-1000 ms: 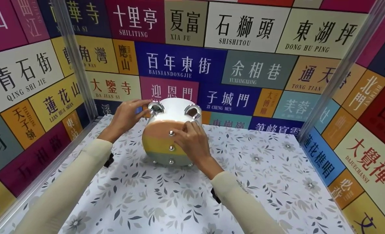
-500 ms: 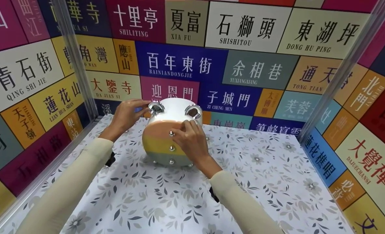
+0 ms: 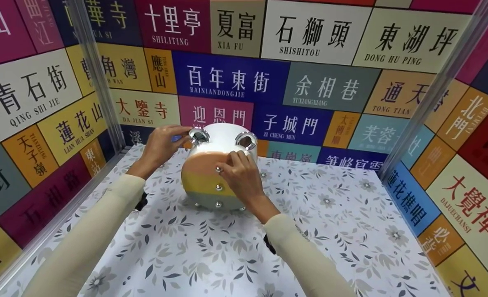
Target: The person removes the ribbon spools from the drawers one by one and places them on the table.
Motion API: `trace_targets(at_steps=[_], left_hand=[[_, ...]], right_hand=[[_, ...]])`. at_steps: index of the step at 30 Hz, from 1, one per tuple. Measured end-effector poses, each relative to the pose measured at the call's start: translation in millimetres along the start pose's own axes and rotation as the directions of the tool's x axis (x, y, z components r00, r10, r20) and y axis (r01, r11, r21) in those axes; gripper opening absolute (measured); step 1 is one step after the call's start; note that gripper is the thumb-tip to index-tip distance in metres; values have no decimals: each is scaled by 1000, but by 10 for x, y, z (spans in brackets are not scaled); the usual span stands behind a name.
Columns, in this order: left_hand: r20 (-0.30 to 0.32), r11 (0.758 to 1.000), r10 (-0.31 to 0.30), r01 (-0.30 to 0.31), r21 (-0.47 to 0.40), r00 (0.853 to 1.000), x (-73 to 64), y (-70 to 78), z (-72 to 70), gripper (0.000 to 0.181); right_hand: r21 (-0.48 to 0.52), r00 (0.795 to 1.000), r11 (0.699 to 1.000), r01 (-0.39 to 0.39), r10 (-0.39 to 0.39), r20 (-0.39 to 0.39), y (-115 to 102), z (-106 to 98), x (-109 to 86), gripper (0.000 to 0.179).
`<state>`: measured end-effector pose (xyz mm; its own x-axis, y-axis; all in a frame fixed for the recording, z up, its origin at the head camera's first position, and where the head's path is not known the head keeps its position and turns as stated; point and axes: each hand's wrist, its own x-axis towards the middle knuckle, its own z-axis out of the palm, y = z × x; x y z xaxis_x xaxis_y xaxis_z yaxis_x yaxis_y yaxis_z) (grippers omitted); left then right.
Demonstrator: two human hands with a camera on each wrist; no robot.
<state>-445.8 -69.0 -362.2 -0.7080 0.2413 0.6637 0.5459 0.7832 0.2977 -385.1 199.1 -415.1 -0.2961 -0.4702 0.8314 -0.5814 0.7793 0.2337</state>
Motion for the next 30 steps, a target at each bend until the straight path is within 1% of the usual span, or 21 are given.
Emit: trace_targets(at_steps=[7,13,17,21,27,30], left_hand=[[0,1000,5,-5,3,1000,-13,2,11,31],[1,1000,-6,6,17,1000,-8,11,-6,31],[3,1000,-6,6,7,1000,-6,17,-8,31],[2,1000,10,-10,9,1000,5,15,-7,31],[-29,999,42,-42,2,999,9,-6,16,31],[-37,999,35,-35,1,999,10,-3,11,31]], right_hand=[[38,1000,999,-2,3,-14,-20,-7,-24,19],[83,1000,997,6,-4,-26,-49,-47,-8,16],[92,1000,996,7,-6,-15,-72,-80,-12,14],[91,1000,996,12,-12,-11,-91,-108,-23,14],[91,1000,996,13,-13,6,-127,-170,-66,15],[101,1000,995,18,-18,0,-146,-206,-67,16]])
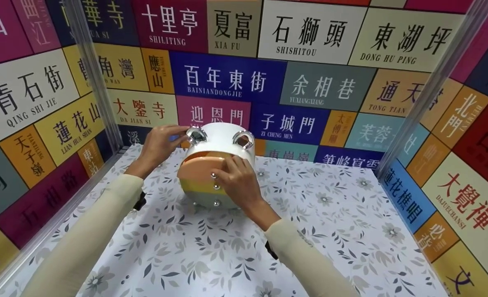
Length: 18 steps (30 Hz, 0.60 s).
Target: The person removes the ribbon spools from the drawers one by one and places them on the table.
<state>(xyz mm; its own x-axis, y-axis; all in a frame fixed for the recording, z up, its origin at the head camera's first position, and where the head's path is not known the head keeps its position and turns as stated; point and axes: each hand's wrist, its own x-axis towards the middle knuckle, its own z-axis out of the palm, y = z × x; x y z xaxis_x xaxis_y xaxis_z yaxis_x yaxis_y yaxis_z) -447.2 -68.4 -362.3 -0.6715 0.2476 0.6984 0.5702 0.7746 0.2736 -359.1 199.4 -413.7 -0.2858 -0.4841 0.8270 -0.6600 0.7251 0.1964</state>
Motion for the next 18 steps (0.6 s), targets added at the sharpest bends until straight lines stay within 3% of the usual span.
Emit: trace_targets(at_steps=[5,18], left_hand=[[17,999,-36,36,-1,999,2,27,-6,32],[14,998,-54,54,11,998,-31,39,11,33]], right_hand=[[18,999,1000,25,-24,-35,-28,-43,-10,20],[26,992,995,93,-91,-92,-117,-127,-78,23]])
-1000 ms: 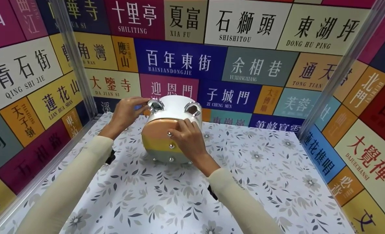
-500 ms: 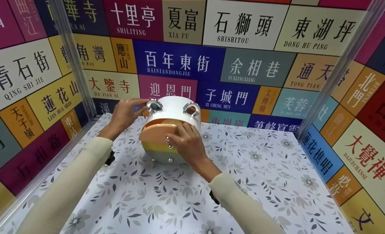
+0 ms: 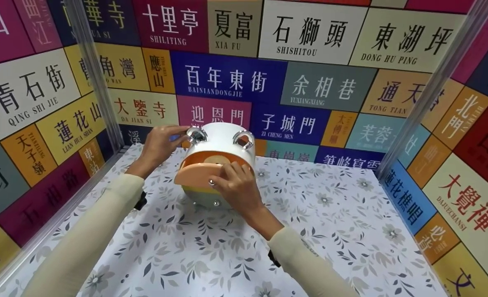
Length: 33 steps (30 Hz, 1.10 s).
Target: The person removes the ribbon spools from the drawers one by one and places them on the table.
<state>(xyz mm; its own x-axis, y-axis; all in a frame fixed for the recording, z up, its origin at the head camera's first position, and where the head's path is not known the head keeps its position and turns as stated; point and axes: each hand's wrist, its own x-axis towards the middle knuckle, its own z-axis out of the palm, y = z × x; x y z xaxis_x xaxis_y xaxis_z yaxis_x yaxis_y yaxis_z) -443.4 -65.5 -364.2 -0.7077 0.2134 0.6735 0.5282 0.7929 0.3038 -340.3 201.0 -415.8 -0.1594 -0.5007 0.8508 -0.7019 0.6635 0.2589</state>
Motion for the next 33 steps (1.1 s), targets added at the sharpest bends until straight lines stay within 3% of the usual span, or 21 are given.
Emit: trace_targets(at_steps=[9,22,33], left_hand=[[1,1000,-13,13,-7,1000,-4,-9,-14,33],[-27,999,44,-45,-15,999,6,-26,-2,31],[-33,999,47,-47,-16,998,16,-36,12,31]], right_hand=[[36,999,999,16,-18,36,-94,-70,-23,21],[34,999,999,28,-29,27,-145,-103,-47,22],[38,999,998,44,-45,28,-172,-131,-90,20]])
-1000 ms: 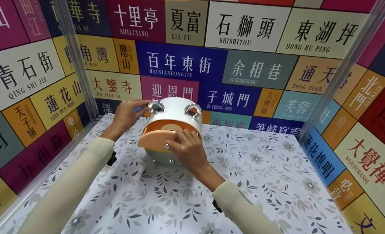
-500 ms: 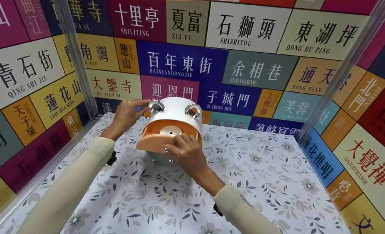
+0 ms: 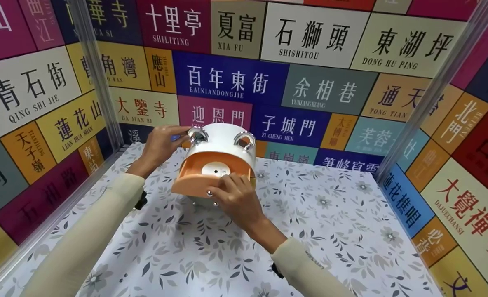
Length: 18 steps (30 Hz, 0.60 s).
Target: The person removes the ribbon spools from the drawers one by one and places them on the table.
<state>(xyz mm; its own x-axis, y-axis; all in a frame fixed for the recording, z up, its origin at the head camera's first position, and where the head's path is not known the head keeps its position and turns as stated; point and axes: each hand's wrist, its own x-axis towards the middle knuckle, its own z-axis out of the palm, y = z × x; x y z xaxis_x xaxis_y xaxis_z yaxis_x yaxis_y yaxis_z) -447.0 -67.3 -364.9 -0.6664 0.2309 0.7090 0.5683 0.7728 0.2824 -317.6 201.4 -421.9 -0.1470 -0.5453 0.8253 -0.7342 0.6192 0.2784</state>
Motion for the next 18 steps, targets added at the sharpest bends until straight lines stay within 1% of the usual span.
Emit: trace_targets(at_steps=[4,9,14,18], left_hand=[[-10,1000,1,-2,-15,1000,-1,-1,17,32],[-12,1000,12,-12,-10,1000,-4,-6,24,33],[-18,1000,14,-15,-8,1000,-6,-17,29,33],[-21,1000,4,-5,-15,1000,-11,-12,26,33]], right_hand=[[-1,1000,1000,-1,1,3,-7,-9,-14,20],[-8,1000,1000,3,-3,2,-6,-11,-21,20],[-10,1000,1000,6,-6,8,-13,-15,-11,26],[-9,1000,1000,7,-7,11,-17,-28,15,31]])
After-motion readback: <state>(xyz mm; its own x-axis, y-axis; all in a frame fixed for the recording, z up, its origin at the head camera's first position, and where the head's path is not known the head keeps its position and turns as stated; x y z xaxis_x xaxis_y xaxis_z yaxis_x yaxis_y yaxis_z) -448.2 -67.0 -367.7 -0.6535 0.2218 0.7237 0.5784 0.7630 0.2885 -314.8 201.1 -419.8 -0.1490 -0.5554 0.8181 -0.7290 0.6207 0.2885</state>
